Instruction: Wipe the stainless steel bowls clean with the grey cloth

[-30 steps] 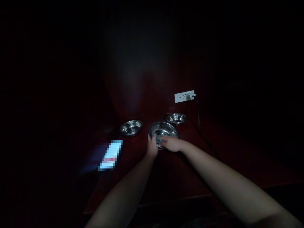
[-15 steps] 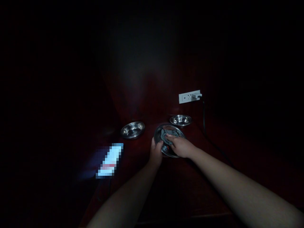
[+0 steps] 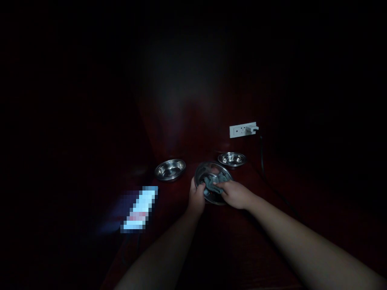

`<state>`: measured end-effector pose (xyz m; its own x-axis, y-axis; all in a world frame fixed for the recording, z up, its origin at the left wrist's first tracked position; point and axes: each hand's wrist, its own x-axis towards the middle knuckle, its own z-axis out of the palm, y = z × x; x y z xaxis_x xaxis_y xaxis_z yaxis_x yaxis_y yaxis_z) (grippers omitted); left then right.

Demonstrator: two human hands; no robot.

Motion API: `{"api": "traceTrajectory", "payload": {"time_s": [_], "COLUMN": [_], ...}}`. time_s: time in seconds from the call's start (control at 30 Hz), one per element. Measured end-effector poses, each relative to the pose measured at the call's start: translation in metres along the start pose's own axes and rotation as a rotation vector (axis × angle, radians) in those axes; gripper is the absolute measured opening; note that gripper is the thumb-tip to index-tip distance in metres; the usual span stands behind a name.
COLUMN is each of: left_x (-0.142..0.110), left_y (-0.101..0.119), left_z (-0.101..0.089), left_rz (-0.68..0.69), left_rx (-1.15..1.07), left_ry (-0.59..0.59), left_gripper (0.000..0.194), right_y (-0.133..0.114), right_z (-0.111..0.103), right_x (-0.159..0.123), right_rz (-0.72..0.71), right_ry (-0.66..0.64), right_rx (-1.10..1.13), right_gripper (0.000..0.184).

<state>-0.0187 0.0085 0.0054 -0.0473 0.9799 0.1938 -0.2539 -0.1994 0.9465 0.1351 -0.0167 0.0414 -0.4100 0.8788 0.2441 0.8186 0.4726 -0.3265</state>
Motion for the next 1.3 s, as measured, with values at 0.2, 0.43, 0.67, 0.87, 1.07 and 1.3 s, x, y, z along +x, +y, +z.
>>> {"api": "traceTrajectory", "payload": {"time_s": [0.2,0.43,0.67,0.87,1.07,1.3], "left_x": [-0.001,0.003,0.003,0.002,0.003,0.001], "left_y": [0.006,0.001,0.000,0.002,0.001,0.003], "left_z": [0.002,0.001,0.002,0.003,0.003,0.003], "left_rz": [-0.016,0.037,0.044,0.043,0.033,0.013], "left_rx": [0.028,0.044,-0.021,0.001,0.016,0.029], "left_ry": [0.019,0.037,0.003,0.026,0.028,0.026], "left_gripper": [0.037,0.035,0.036,0.035,0.036,0.035], "right_y": [0.000,-0.001,-0.005,-0.007,-0.008,-0.014], "right_z": [-0.006,-0.002,-0.004,-0.005,-0.003,-0.002], "right_x": [-0.002,-0.004,-0.008,-0.008,-0.008,-0.009], "right_rz": [-0.097,-0.195,-0.225,-0.216,-0.253,-0.245], "right_ry": [-0.037,-0.025,-0.049,-0.058,-0.052,-0.011], "right_rx": [0.101,0.181,0.198,0.223,0.275,0.349], "right_gripper": [0.025,0.018,0.012,0.016,0.014,0.010]}}
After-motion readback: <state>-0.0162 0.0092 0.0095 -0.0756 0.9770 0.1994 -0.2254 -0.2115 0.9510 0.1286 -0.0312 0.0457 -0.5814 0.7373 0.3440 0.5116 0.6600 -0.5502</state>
